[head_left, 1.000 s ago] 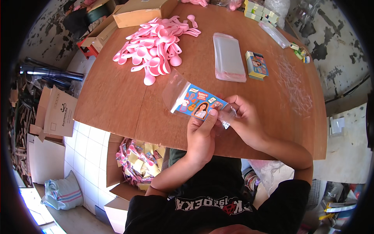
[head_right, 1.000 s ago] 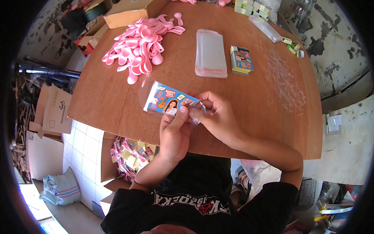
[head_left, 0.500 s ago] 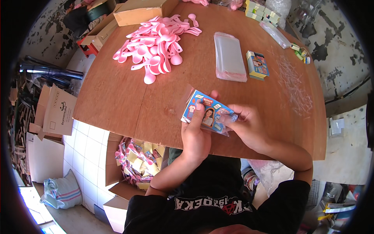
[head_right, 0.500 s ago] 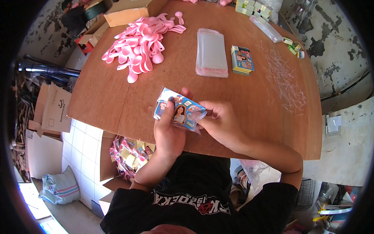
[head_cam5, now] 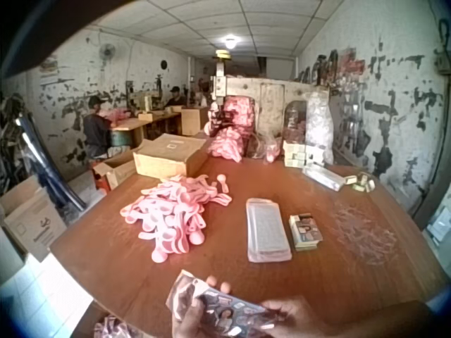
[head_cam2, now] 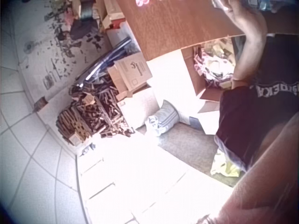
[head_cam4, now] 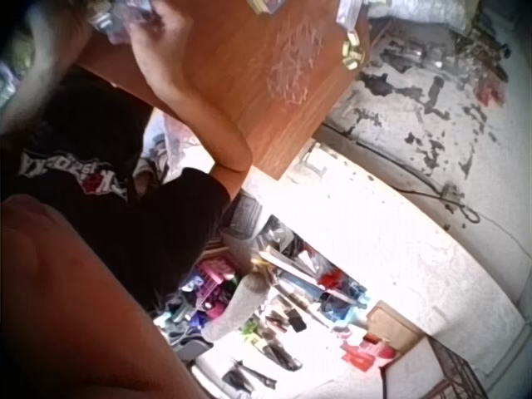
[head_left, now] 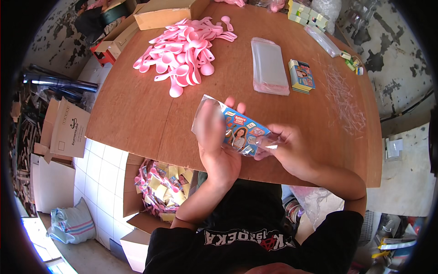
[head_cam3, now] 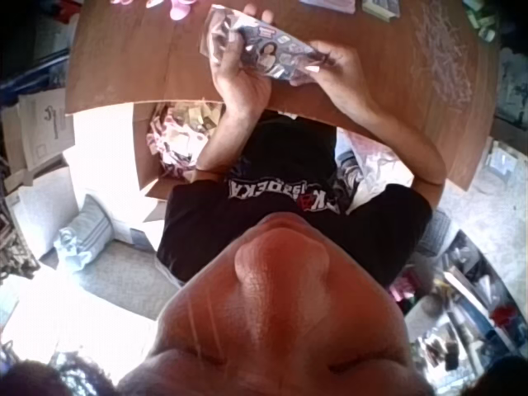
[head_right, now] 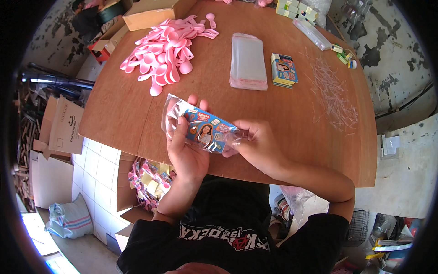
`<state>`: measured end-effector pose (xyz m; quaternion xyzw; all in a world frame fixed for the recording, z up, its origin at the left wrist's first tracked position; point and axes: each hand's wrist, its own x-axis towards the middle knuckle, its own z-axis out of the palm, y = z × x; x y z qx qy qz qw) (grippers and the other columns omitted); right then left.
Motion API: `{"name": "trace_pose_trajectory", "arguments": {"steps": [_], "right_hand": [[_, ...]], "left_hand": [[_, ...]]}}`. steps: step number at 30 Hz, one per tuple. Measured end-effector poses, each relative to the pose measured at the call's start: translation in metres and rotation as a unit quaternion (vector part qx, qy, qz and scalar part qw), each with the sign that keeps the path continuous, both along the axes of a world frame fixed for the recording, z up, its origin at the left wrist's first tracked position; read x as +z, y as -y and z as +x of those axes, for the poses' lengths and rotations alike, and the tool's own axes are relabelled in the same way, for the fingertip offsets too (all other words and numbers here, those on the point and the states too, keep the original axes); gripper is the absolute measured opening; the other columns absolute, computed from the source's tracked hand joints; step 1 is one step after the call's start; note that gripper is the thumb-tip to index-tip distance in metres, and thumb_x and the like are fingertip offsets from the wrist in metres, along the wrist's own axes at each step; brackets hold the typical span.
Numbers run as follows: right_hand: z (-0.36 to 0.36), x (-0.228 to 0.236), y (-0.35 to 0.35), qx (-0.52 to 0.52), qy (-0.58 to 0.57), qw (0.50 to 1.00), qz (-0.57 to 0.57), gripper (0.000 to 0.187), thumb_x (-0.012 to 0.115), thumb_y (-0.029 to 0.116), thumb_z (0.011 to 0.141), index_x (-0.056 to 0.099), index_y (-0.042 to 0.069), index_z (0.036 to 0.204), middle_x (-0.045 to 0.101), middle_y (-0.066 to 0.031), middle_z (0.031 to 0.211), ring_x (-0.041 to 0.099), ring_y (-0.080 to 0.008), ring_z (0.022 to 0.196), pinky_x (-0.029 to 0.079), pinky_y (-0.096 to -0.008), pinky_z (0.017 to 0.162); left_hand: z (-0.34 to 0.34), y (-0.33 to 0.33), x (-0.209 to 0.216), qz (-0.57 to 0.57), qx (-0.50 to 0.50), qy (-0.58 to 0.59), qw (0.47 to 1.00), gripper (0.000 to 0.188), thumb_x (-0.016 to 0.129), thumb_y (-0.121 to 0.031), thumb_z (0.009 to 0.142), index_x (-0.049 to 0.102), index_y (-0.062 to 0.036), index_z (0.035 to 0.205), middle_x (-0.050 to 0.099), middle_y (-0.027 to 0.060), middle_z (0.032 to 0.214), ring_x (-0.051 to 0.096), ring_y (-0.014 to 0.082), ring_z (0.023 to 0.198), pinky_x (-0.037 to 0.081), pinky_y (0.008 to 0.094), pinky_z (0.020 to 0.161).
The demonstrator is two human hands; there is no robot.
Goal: The person repeatedly picks up pink plastic spoons and small printed cards, places them into clear plastic bags, and seals the bags. The person handles the items one at a time and stacks the sealed packages on the table.
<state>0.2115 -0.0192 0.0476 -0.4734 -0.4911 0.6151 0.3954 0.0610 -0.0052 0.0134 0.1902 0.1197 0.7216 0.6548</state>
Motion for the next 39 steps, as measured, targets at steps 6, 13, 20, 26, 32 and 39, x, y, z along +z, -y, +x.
{"name": "trace_pose_trajectory", "arguments": {"steps": [6,13,20,26,32,39], "right_hand": [[0.001,0.003,0.0,-0.008,-0.003,0.999,-0.051,0.017,0.063,0.009,0.091,0.062,-0.006,0.099,0.067,-0.0125,0.087,0.068,-0.0155,0.076,0.057,-0.0282,0.068],[-0.001,0.0,-0.001,-0.012,-0.036,0.999,-0.027,0.016,0.063,0.011,0.092,0.061,-0.005,0.093,0.066,-0.011,0.082,0.067,-0.0146,0.073,0.057,-0.0275,0.066],[-0.006,-0.011,-0.004,0.012,0.006,0.994,0.104,0.017,0.067,0.009,0.088,0.058,-0.003,0.096,0.065,-0.0088,0.091,0.065,-0.0131,0.076,0.053,-0.0249,0.069],[-0.008,-0.008,-0.012,-0.036,0.28,0.822,0.494,0.047,0.076,0.006,0.071,0.062,0.006,0.116,0.061,-0.0127,0.105,0.059,-0.0308,0.104,0.05,-0.0397,0.086],[-0.006,0.01,-0.017,0.042,0.269,0.693,0.668,0.022,0.076,0.01,0.072,0.071,0.012,0.093,0.062,-0.0077,0.105,0.06,-0.0275,0.099,0.05,-0.0459,0.091],[-0.003,0.0,-0.193,-0.072,0.405,0.696,0.588,0.008,0.063,0.01,0.081,0.066,0.007,0.087,0.062,-0.01,0.08,0.059,-0.0309,0.08,0.048,-0.0421,0.071]], "left_hand": [[0.005,0.005,0.0,-0.017,-0.015,0.015,1.0,0.041,0.047,-0.01,0.099,0.035,-0.009,0.138,0.052,0.0205,0.131,0.054,0.0346,0.12,0.052,0.0464,0.093],[0.006,0.004,-0.003,-0.02,-0.057,-0.02,0.998,0.033,0.046,-0.011,0.099,0.041,-0.004,0.131,0.052,0.0213,0.132,0.053,0.0331,0.122,0.052,0.0464,0.094],[0.01,0.012,-0.005,-0.022,-0.073,0.013,0.997,0.048,0.048,-0.015,0.098,0.027,-0.0069,0.141,0.053,0.0199,0.129,0.054,0.0305,0.121,0.047,0.0447,0.098],[-0.01,0.006,-0.008,-0.104,-0.125,0.091,0.982,0.046,0.042,-0.009,0.097,0.029,-0.0079,0.141,0.058,0.018,0.118,0.058,0.0309,0.114,0.047,0.0467,0.099],[-0.051,-0.011,-0.012,-0.113,-0.129,0.183,0.968,0.033,0.044,-0.008,0.097,0.043,-0.0104,0.13,0.06,0.0119,0.115,0.06,0.0273,0.107,0.046,0.0485,0.1],[-0.062,-0.018,-0.01,-0.074,-0.037,0.158,0.984,0.033,0.046,-0.016,0.099,0.039,-0.0093,0.13,0.058,0.0145,0.11,0.059,0.0295,0.102,0.047,0.0487,0.095]]}}
